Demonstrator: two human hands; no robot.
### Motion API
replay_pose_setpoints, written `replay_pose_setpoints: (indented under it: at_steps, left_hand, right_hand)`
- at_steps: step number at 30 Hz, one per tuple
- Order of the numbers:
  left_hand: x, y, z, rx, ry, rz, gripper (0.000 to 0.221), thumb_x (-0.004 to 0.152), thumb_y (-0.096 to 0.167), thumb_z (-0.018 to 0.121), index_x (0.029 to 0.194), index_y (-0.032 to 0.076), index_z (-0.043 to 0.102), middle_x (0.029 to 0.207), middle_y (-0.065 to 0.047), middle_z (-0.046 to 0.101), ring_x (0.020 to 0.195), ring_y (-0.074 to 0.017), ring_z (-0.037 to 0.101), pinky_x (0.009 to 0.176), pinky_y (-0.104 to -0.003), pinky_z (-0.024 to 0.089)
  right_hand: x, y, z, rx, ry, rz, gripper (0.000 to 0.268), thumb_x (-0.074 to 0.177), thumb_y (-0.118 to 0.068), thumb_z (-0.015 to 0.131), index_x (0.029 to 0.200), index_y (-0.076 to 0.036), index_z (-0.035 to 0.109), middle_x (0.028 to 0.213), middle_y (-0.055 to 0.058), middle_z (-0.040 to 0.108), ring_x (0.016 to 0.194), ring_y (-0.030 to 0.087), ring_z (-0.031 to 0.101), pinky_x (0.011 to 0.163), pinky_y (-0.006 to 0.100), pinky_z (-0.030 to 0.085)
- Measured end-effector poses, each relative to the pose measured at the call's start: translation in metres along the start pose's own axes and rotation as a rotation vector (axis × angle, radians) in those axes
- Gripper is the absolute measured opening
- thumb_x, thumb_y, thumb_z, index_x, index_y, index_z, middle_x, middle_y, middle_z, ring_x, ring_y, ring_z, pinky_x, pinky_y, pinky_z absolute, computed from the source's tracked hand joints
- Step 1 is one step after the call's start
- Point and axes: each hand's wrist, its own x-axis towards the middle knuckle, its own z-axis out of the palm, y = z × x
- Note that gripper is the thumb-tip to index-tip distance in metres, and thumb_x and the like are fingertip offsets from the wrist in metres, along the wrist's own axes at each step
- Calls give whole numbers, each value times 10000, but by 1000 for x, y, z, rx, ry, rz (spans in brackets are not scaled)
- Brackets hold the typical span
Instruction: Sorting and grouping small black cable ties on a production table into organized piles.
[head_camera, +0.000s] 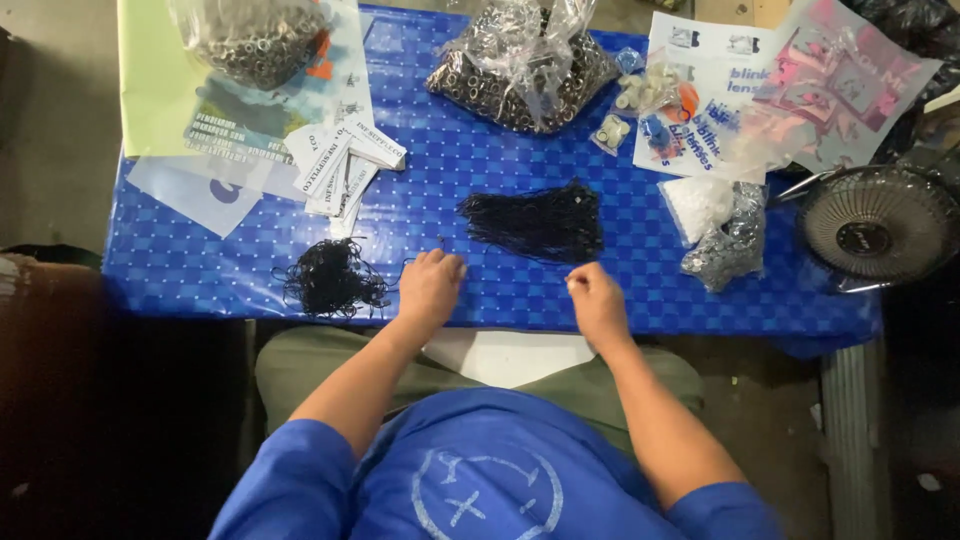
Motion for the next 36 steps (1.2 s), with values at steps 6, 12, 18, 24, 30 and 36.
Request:
replay_pose_setpoints:
  at_steps: [6,12,18,24,30,36]
  left_hand:
    - [-35,14,-31,78,-88,-24,519,865,228,741,1365,145,626,1321,-101,587,1231,-301,547,889,-439,503]
    - [-39,23,-53,70,-169,8,534,923,234,688,1438,162,569,1489,-152,472,1395,-349,417,1012,-482,431]
    - [1,31,-68,140,-409,66,550,981,431,586,1500,270,499,1646,-145,290,1520,-405,227,1091,-564,333]
    - [-2,32,-76,163,-559,37,620,992,560,491,1538,268,449,1684,-156,210,1551,-411,142,1136,-586,264]
    - [9,39,-78,140,-547,100,673,980,564,501,1567,252,396,1696,-161,152,1546,-427,122,1133,-620,272]
    - [6,35,-69,155,-593,112,694,980,602,467,1555,217,420,1701,-150,162,1559,-411,104,1152,-623,269]
  right_hand:
    - [-33,73,13,-189,134,3,106,928,-130,676,1019,-146,625,1031,11,614,908,222,695,808,372,582]
    - [-44,65,16,-222,163,-34,190,930,-95,667,1109,-159,653,1086,-9,584,903,211,680,806,361,580]
    - [-38,55,15,-518,176,-429,410,914,-300,693,1299,-161,659,1122,68,568,973,284,643,824,382,562]
    - [-43,25,9,-609,125,-394,444,901,-372,697,1279,-140,688,1114,68,559,888,275,624,740,374,577]
    - [-40,28,9,-607,130,-411,429,906,-384,692,1257,-137,689,1107,55,536,852,254,600,719,362,569]
    - [-44,30,6,-607,131,-362,426,907,-372,699,1246,-114,676,1119,49,533,821,225,598,699,345,567]
